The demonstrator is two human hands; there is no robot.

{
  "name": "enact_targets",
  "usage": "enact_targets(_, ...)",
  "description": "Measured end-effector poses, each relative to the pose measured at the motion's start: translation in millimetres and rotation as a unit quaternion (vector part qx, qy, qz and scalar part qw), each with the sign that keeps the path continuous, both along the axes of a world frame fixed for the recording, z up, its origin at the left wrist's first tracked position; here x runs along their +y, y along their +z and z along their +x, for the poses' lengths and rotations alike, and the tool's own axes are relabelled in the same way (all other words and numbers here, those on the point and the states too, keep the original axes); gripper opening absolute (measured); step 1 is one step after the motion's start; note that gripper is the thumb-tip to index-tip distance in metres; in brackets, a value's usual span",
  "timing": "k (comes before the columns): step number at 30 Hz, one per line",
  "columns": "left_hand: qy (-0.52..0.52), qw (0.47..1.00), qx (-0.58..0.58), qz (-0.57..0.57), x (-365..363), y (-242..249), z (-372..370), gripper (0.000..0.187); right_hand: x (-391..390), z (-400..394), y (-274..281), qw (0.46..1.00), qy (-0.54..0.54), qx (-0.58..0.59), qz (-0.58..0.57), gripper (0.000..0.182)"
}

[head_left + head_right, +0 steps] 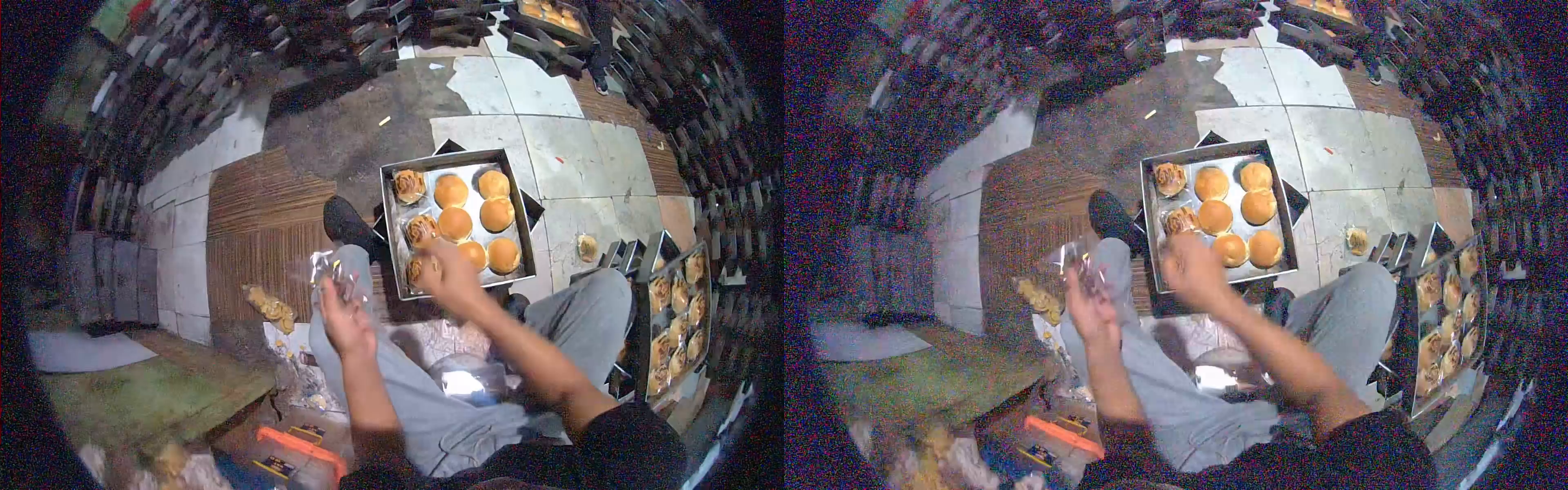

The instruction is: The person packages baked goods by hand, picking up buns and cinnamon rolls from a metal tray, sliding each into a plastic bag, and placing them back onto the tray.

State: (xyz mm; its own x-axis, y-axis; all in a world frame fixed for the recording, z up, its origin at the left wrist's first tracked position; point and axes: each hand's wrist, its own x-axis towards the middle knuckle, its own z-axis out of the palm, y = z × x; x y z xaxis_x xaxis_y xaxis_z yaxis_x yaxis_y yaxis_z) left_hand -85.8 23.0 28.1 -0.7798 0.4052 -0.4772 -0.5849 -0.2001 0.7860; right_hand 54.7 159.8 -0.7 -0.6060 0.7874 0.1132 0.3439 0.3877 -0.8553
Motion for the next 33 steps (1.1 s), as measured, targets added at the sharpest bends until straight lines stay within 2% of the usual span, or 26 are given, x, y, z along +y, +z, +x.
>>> enact_targets(1,-0.014,1.0,0.019,0.011,-3,-6,-9,0.059,41,-16,-37,0.999,-0.022,-0.048,0.003,0.019)
enact_targets(2,-0.008,1.0,0.016,0.004,0,3,-8,0.059,90,-29,-83,0.986,-0.006,-0.137,-0.098,0.023)
enact_targets(3,-0.013,0.999,-0.008,0.044,6,23,2,0.052,127,-42,-122,0.983,-0.072,-0.137,-0.098,0.028)
enact_targets(4,-0.018,0.996,-0.032,0.083,9,28,5,0.046,168,-46,-199,0.984,-0.131,-0.116,-0.027,0.035)
enact_targets(5,-0.014,0.996,-0.036,0.076,-2,19,0,0.046,211,-44,-223,0.967,-0.066,-0.247,0.022,0.043)
enact_targets(7,-0.216,0.97,0.058,-0.099,-30,3,-12,0.048,250,-49,-246,0.934,-0.119,-0.334,0.038,0.056)
enact_targets(8,-0.214,0.97,0.052,-0.104,-32,-9,-27,0.048,273,-49,-266,0.947,-0.108,-0.303,0.001,0.059)
enact_targets(9,-0.241,0.957,-0.154,0.048,-37,-25,-45,0.059,285,-49,-285,0.957,-0.098,-0.272,-0.037,0.062)
enact_targets(10,-0.249,0.881,-0.35,0.199,-39,-39,-59,0.07,285,-51,-275,0.952,-0.087,-0.29,-0.04,0.061)
enact_targets(11,-0.238,0.747,-0.52,0.34,-41,-49,-65,0.083,293,-50,-259,0.942,0.001,-0.306,-0.14,0.051)
enact_targets(12,-0.242,0.91,-0.077,0.329,-33,-25,-30,0.102,290,-46,-270,0.957,-0.008,-0.226,-0.183,0.046)
enact_targets(13,-0.242,0.91,-0.079,0.327,-32,-21,-32,0.102,283,-42,-276,0.964,-0.018,-0.144,-0.224,0.041)
enact_targets(14,-0.266,0.914,-0.094,0.291,-33,-17,-37,0.105,276,-35,-279,0.964,-0.02,-0.144,-0.225,0.041)
enact_targets(16,-0.295,0.915,-0.108,0.254,-30,-10,-36,0.109,253,-19,-274,0.965,-0.123,-0.063,-0.222,0.037)
enact_targets(17,-0.31,0.922,-0.067,0.223,-24,-6,-35,0.101,248,-8,-278,0.965,-0.127,-0.059,-0.22,0.037)
enact_targets(18,-0.323,0.926,-0.025,0.193,-19,0,-34,0.093,246,10,-304,0.915,-0.299,0.105,-0.248,0.035)
enact_targets(19,-0.326,0.925,-0.019,0.195,-13,8,-26,0.093,237,15,-292,0.811,-0.451,0.265,-0.263,0.033)
enact_targets(21,-0.158,0.975,-0.089,0.128,5,24,-4,0.071,223,46,-234,0.655,-0.5,0.44,-0.357,0.037)
enact_targets(22,-0.145,0.966,-0.076,0.202,7,15,0,0.057,211,68,-220,0.643,-0.389,0.518,-0.408,0.041)
enact_targets(27,-0.106,0.968,-0.083,0.212,14,-3,9,0.049,161,105,-107,0.636,-0.326,0.529,-0.459,0.043)
enact_targets(29,-0.102,0.968,-0.071,0.218,6,-5,21,0.047,141,116,-70,0.623,-0.293,0.553,-0.468,0.045)
enact_targets(30,-0.086,0.967,-0.087,0.222,4,-2,27,0.045,133,126,-58,0.594,-0.236,0.579,-0.506,0.046)
enact_targets(31,-0.068,0.967,-0.103,0.225,-1,-2,30,0.043,116,132,-39,0.594,-0.226,0.582,-0.507,0.046)
enact_targets(33,-0.055,0.964,-0.097,0.242,-15,-1,38,0.043,64,139,14,0.614,-0.06,0.577,-0.536,0.053)
